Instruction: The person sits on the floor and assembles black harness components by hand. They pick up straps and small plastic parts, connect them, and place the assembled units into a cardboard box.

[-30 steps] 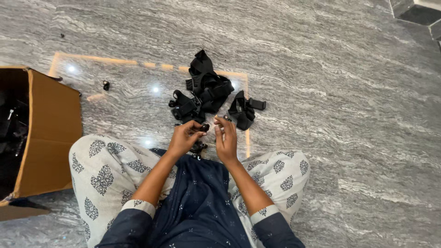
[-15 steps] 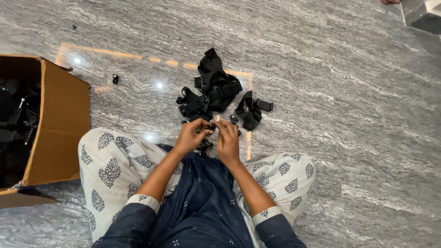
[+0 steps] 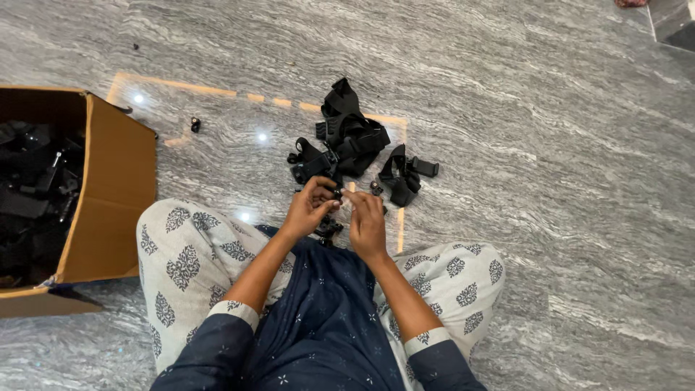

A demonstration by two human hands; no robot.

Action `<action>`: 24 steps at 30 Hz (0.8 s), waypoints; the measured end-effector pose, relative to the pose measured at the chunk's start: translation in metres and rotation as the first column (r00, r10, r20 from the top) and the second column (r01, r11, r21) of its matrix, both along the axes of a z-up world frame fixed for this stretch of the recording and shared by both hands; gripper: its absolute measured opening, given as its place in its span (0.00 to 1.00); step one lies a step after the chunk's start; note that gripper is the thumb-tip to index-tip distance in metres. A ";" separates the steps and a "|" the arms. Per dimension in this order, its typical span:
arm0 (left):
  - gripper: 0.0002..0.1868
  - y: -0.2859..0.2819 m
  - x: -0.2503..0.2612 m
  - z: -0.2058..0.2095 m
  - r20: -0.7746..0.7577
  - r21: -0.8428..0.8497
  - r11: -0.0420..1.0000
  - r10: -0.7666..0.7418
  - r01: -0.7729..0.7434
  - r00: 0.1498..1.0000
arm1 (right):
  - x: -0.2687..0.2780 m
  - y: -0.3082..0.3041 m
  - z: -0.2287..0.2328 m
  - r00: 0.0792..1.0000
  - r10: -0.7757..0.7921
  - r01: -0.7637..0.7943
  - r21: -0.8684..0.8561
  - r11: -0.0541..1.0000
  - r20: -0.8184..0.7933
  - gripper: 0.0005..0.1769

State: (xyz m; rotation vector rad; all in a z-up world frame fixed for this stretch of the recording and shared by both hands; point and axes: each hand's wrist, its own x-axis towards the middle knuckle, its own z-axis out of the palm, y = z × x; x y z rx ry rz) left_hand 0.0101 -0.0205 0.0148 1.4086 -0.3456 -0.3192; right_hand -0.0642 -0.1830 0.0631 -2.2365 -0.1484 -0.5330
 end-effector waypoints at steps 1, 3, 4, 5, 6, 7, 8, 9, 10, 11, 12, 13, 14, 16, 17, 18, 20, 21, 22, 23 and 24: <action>0.19 0.000 -0.002 0.001 0.009 0.009 1.000 -0.001 0.001 1.000 | 0.000 0.001 0.000 1.000 0.000 0.000 -0.030 1.000 -0.015 0.23; 0.23 0.000 -0.003 0.003 0.032 0.033 0.999 -0.013 0.012 0.999 | 0.000 0.002 0.001 1.000 -0.019 0.018 -0.037 0.999 -0.022 0.23; 0.22 0.001 -0.002 0.004 0.048 0.056 0.998 -0.007 0.005 0.999 | 0.002 0.000 0.002 1.000 -0.029 0.029 -0.016 0.999 -0.013 0.22; 0.21 0.001 -0.001 0.004 0.065 0.079 0.997 -0.002 -0.003 0.998 | 0.003 0.000 0.004 0.999 -0.039 0.039 0.004 0.999 -0.004 0.21; 0.20 0.000 -0.002 0.003 0.078 0.099 0.995 0.007 -0.015 0.997 | 0.003 0.000 0.006 1.000 -0.021 0.021 0.011 1.000 0.010 0.22; 0.20 0.000 -0.001 0.002 0.068 0.076 0.997 0.002 -0.007 0.998 | 0.003 0.000 0.007 1.000 -0.003 0.002 0.018 1.000 0.025 0.22; 0.20 0.001 -0.001 -0.001 0.055 0.051 0.999 -0.004 0.001 0.998 | 0.001 0.000 0.008 0.999 0.015 -0.016 0.023 1.000 0.036 0.22; 0.20 0.001 -0.001 -0.003 0.042 0.026 1.000 -0.010 0.009 0.999 | 0.001 0.000 0.009 1.000 0.021 -0.021 0.016 1.000 0.010 0.23; 0.20 0.001 -0.002 -0.005 0.046 0.049 0.999 -0.010 0.007 0.999 | 0.001 0.000 0.009 1.000 0.021 -0.021 0.012 1.000 -0.015 0.24; 0.20 0.000 -0.002 -0.007 0.051 0.072 0.997 -0.010 0.006 0.999 | 0.000 0.000 0.010 0.999 0.022 -0.021 0.008 1.000 -0.040 0.24; 0.20 0.000 -0.002 -0.007 0.058 0.095 0.995 -0.011 0.005 0.998 | 0.000 0.000 0.011 0.998 -0.003 0.005 0.037 0.999 -0.056 0.23; 0.20 0.000 -0.002 -0.007 0.056 0.099 0.995 -0.022 0.017 0.998 | 0.001 0.000 0.012 0.997 -0.026 0.031 0.066 0.997 -0.073 0.21; 0.19 0.000 -0.001 -0.007 0.057 0.102 0.994 -0.033 0.027 0.998 | 0.003 -0.001 0.013 0.995 -0.048 0.056 0.093 0.994 -0.089 0.20; 0.19 0.000 -0.001 -0.006 0.065 0.118 0.992 -0.041 0.033 0.997 | 0.003 -0.001 0.013 0.998 -0.011 0.020 0.134 0.991 -0.068 0.17; 0.19 0.000 -0.002 -0.005 0.071 0.131 0.991 -0.039 0.029 0.997 | 0.003 -0.002 0.013 0.998 0.007 0.003 0.154 0.988 -0.060 0.15; 0.19 0.000 -0.003 -0.005 0.077 0.144 0.989 -0.038 0.027 0.996 | 0.003 -0.002 0.013 0.999 0.004 0.000 0.122 0.993 -0.036 0.16; 0.19 0.000 -0.003 -0.004 0.060 0.155 0.987 -0.053 0.044 0.997 | 0.004 -0.004 0.012 1.000 0.001 -0.002 0.058 0.998 0.011 0.18; 0.18 -0.001 -0.003 -0.003 0.051 0.160 0.986 -0.061 0.052 0.997 | 0.003 -0.005 0.012 1.000 -0.013 0.012 0.061 0.998 0.011 0.17; 0.18 0.000 -0.002 -0.002 0.047 0.165 0.985 -0.062 0.054 0.997 | 0.004 -0.006 0.012 1.000 -0.025 0.024 0.065 0.998 0.015 0.15; 0.18 0.000 -0.002 -0.001 0.043 0.170 0.984 -0.064 0.055 0.997 | 0.004 -0.006 0.012 0.999 -0.037 0.036 0.069 0.997 0.019 0.14; 0.19 0.000 -0.002 0.000 0.039 0.175 0.983 -0.064 0.056 0.997 | 0.004 -0.005 0.012 1.000 -0.014 0.014 0.103 0.995 -0.004 0.14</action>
